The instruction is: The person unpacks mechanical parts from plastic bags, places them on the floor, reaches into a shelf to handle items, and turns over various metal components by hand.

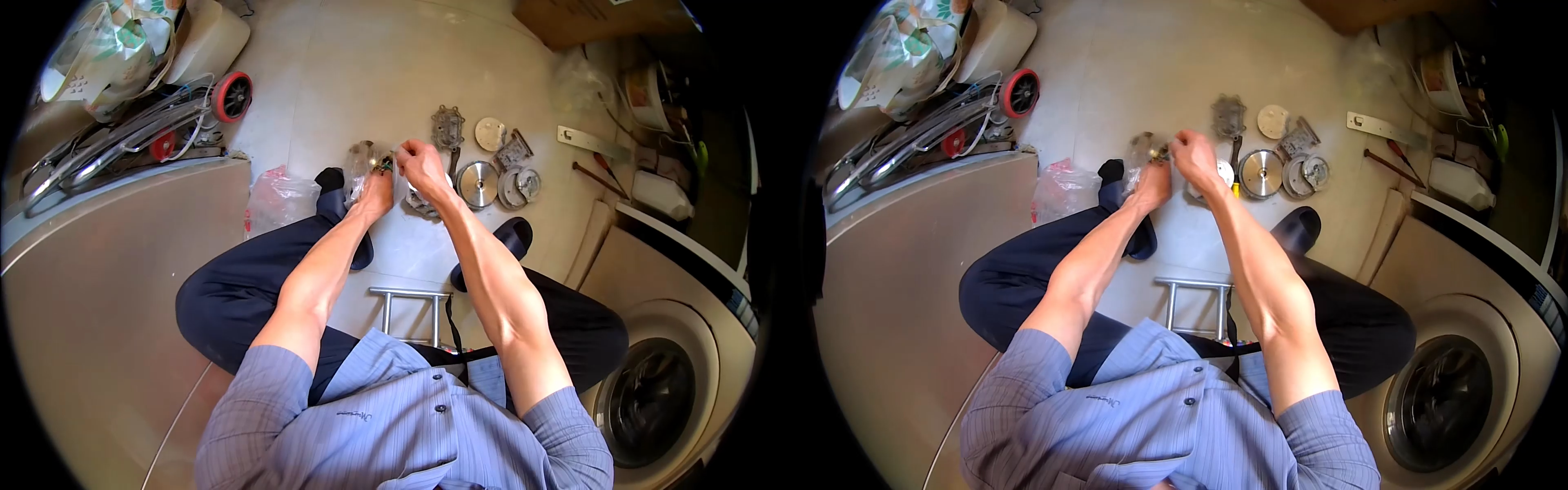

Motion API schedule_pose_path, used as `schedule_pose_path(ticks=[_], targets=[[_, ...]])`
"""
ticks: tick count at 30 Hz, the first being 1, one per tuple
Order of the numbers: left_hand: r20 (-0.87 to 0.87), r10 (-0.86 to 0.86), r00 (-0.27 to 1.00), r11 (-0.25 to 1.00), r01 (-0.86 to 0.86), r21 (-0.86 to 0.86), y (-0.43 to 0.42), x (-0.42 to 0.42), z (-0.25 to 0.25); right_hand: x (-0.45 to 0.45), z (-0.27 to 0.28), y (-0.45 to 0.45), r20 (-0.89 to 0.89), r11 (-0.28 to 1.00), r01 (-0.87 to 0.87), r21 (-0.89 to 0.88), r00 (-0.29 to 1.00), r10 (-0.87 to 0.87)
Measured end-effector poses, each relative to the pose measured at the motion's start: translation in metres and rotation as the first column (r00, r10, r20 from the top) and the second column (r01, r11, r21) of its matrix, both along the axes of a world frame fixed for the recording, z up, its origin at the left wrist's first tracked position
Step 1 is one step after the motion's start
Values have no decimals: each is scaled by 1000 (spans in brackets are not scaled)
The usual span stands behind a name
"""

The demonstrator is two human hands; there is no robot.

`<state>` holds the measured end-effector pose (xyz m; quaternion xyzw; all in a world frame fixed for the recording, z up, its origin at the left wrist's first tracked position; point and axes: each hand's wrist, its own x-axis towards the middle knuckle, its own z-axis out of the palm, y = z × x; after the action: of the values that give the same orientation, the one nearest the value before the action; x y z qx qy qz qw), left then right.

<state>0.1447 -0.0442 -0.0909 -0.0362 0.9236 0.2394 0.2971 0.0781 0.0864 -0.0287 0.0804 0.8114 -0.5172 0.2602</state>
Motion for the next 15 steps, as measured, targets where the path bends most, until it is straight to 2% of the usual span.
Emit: schedule_pose_path(ticks=[1,2,4,7,8,10,12,14,15], targets=[[77,-15,997,1000,16,-16,-1,-5,17,-1,3,1,-19,1000,-23,-1,1000,23],[80,-18,997,1000,19,-15,-1,-10,29,0,6,2,-15,1000,-20,0,1000,20],[157,-11,987,1000,10,9,-4,-17,37,1,10,5,83,987,77,-143,994,-65],[222,50,974,997,-61,44,-8,-23,41,6,11,19,149,971,161,-178,980,-135],[221,46,974,997,-57,44,-10,-23,40,8,10,24,148,970,164,-178,979,-138],[148,191,970,951,-220,216,-17,-19,26,15,-2,34,154,973,192,-129,973,-171],[130,196,972,950,-221,221,-22,-20,27,20,-7,42,168,974,194,-114,970,-173],[425,335,841,771,-504,389,-24,-24,40,25,-11,48,231,957,243,-158,951,-203],[470,327,820,780,-514,356,-22,-29,55,27,-10,49,227,955,246,-163,952,-206]])
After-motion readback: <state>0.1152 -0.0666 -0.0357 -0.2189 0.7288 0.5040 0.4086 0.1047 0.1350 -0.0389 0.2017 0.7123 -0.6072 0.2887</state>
